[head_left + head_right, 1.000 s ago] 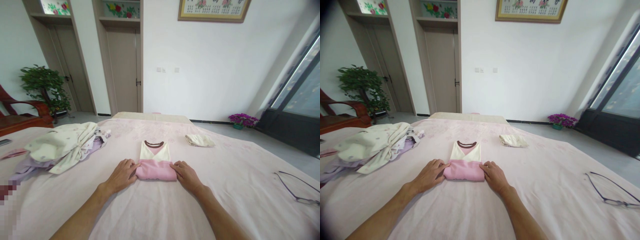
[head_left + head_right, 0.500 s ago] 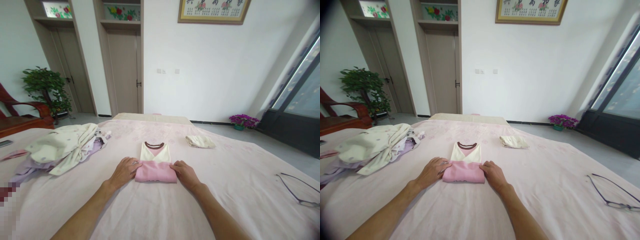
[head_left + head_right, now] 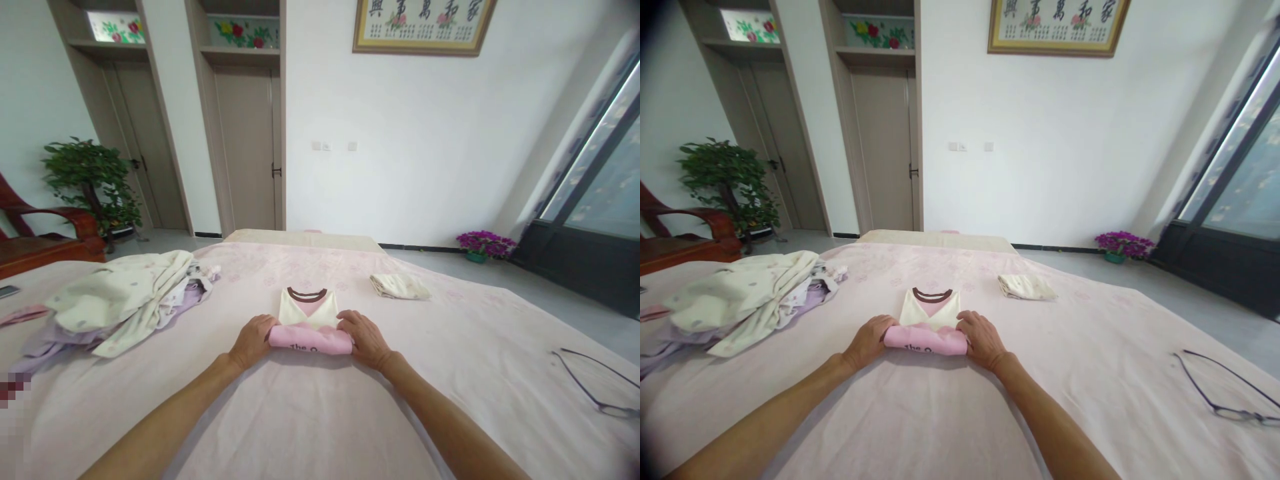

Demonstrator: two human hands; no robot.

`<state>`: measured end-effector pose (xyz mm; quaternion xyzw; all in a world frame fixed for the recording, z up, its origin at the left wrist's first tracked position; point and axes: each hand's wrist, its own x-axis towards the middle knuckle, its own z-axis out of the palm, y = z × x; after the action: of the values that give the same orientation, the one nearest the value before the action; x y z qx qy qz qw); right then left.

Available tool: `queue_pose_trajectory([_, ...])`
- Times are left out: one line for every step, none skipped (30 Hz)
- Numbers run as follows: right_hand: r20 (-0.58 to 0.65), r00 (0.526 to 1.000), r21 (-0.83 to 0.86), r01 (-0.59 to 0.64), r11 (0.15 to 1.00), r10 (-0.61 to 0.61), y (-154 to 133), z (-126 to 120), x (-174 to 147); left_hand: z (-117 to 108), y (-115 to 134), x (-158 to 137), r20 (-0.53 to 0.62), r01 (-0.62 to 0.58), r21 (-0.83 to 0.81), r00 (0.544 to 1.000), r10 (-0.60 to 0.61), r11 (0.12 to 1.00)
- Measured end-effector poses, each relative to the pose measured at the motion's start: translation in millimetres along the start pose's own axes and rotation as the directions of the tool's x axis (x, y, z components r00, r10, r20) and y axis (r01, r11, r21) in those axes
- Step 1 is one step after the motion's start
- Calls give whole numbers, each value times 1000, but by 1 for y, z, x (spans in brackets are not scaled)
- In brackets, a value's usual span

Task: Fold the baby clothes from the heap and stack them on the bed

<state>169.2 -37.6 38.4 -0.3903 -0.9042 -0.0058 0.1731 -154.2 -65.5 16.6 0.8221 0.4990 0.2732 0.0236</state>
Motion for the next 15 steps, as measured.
queue_pose_trajectory([-19,1000,38,2,999,-1,1,2,1,2,-1,0,-8,49,-40,999,-50,998])
queue_pose_trajectory([-22,1000,70,5,998,-4,3,5,3,4,-3,1,-8,73,-74,997,-74,995])
queue_pose_trajectory([-15,1000,99,11,995,-10,5,8,5,6,-4,2,-2,72,-99,997,-72,992])
queue_pose_trajectory([-7,1000,126,21,992,-21,7,11,7,7,-4,4,5,54,-114,999,-54,992])
queue_pose_trajectory([-4,999,150,34,988,-34,9,13,9,7,-5,5,12,29,-121,1000,-28,992])
queue_pose_trajectory([-5,999,171,47,984,-47,10,14,11,7,-5,6,16,6,-120,1000,-4,993])
queue_pose_trajectory([-7,998,189,58,980,-58,11,14,12,5,-5,7,18,-10,-115,1000,13,993])
queue_pose_trajectory([-8,998,204,67,977,-67,11,12,12,3,-4,7,18,-20,-111,1000,22,994])
queue_pose_trajectory([-6,997,218,78,973,-78,10,8,10,0,-2,6,18,-23,-111,1000,25,994])
queue_pose_trajectory([-5,996,231,90,969,-91,8,4,7,-4,0,3,21,-29,-116,999,31,993])
queue_pose_trajectory([-2,994,246,103,964,-106,5,-2,3,-8,3,-1,27,-33,-130,999,37,991])
queue_pose_trajectory([0,993,265,118,957,-122,1,-7,-3,-13,6,-6,35,-35,-153,999,41,988])
queue_pose_trajectory([4,991,290,128,949,-135,-4,-12,-9,-17,10,-13,46,-29,-186,998,38,982])
queue_pose_trajectory([11,990,321,128,938,-139,-9,-17,-16,-20,13,-20,61,-10,-223,998,24,975])
queue_pose_trajectory([21,991,356,118,927,-134,-13,-19,-22,-23,17,-27,82,23,-263,997,-2,964])
